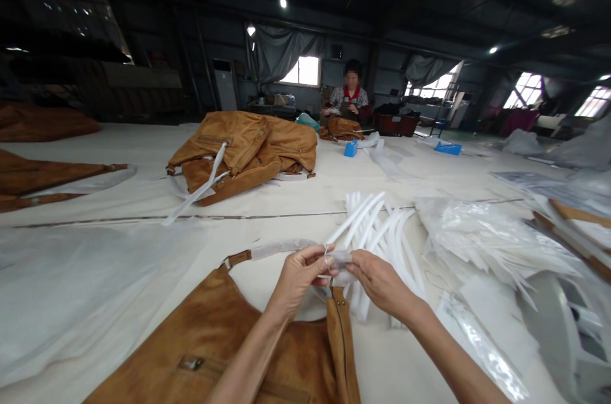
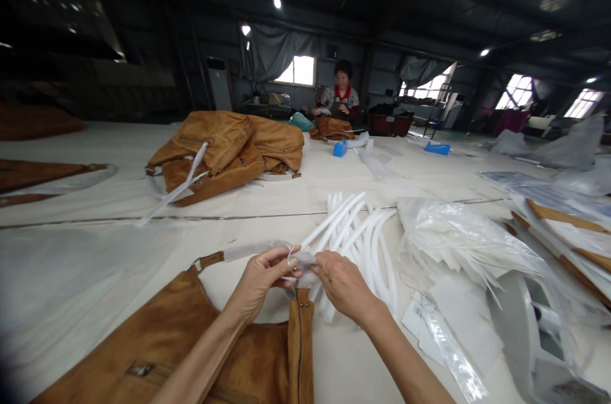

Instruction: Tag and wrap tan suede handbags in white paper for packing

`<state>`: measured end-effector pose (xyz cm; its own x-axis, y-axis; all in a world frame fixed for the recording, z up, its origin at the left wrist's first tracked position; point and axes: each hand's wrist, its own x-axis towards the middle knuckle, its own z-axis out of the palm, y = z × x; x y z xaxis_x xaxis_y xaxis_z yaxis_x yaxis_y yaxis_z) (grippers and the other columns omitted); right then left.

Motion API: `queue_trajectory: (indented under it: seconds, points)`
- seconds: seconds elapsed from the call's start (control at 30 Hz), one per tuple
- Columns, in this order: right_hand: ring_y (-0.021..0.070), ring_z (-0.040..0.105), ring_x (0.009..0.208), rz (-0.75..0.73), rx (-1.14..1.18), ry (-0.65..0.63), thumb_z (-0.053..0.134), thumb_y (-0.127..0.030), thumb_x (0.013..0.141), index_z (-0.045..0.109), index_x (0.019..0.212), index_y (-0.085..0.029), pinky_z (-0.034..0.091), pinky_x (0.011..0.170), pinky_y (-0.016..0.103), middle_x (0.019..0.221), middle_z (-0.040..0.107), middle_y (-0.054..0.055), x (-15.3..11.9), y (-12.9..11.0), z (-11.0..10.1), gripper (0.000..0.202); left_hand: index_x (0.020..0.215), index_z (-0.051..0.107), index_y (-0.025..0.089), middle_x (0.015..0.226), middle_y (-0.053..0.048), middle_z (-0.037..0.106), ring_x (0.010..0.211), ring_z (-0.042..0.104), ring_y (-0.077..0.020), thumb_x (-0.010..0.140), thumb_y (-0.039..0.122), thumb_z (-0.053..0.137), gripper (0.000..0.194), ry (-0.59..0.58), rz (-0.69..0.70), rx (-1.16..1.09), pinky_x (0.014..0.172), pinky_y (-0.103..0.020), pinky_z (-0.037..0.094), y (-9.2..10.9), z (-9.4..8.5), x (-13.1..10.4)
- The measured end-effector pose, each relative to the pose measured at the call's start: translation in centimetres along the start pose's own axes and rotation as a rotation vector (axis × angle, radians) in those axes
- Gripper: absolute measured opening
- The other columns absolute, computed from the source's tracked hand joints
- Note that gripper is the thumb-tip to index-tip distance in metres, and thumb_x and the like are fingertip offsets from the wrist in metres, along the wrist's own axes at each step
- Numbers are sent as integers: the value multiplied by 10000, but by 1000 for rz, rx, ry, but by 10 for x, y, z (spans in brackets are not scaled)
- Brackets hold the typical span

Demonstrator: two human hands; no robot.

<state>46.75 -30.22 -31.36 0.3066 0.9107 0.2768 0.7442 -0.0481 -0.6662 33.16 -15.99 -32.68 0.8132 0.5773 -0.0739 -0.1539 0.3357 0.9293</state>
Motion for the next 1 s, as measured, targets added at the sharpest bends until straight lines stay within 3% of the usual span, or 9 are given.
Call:
queue_trajectory:
  seconds: [0.23, 0.33, 0.47, 0.63, 0.73, 0.8, 0.9, 1.0]
  points:
    - [194, 589, 828, -12, -224, -101, 336, -328, 1013, 567, 910, -221, 444, 750, 303, 874, 627, 32, 13, -6, 2, 275, 1035, 741, 176, 655, 11, 664, 576, 634, -94, 463, 387, 963, 649, 132, -50, -307, 519, -145, 554, -6, 4, -5]
    - [206, 600, 839, -8, -337, -134, 357, -279, 1000, 563, 898, -203, 435, 740, 302, 881, 637, 51, 18, -14, 2, 242, 986, 746, 186, 747, -1, 695, 582, 650, -105, 463, 402, 958, 605, 165, -10, -281, 509, -160, 556, -6, 3, -7]
    - [215, 625, 894, -26, -411, -201, 386, -218, 981, 593, 956, -186, 423, 752, 294, 962, 674, 75, 24, -26, -2, 211, 891, 742, 149, 917, -58, 730, 566, 667, -132, 545, 441, 908, 483, 129, 101, -39, 494, -188, 545, 4, 0, -7]
    - [226, 643, 848, -41, -476, -233, 399, -230, 980, 625, 968, -172, 406, 693, 290, 925, 696, 87, 29, -34, 2, 234, 856, 743, 140, 725, -43, 708, 546, 666, -151, 633, 406, 829, 358, 91, 157, 237, 504, -189, 516, 15, -1, -6]
    - [224, 636, 825, -72, -488, -211, 423, -211, 964, 641, 903, -175, 406, 699, 297, 880, 687, 83, 28, -35, 10, 229, 780, 728, 153, 702, -19, 660, 523, 647, -140, 710, 373, 744, 231, 57, 282, 374, 489, -199, 497, 14, -2, -5]
    - [206, 627, 837, -47, -414, -161, 436, -205, 958, 643, 877, -191, 416, 723, 292, 872, 670, 63, 24, -34, 14, 223, 772, 714, 163, 733, -10, 630, 521, 639, -136, 772, 350, 672, 192, 25, 372, 470, 486, -214, 492, 13, -4, -5]
    - [176, 606, 863, 32, -168, 14, 500, -210, 926, 636, 954, -212, 439, 776, 290, 933, 634, 37, 10, -27, 13, 139, 882, 706, 190, 835, -20, 654, 613, 663, -150, 853, 303, 584, 168, -8, 472, 672, 578, -244, 517, 17, -5, -7]
    - [170, 593, 864, 91, 36, 152, 531, -243, 901, 633, 1001, -214, 454, 815, 308, 962, 621, 34, -12, -16, 8, 145, 925, 708, 227, 901, -26, 695, 800, 676, -185, 888, 219, 540, 173, -56, 548, 1071, 728, -277, 505, 31, 1, -10]
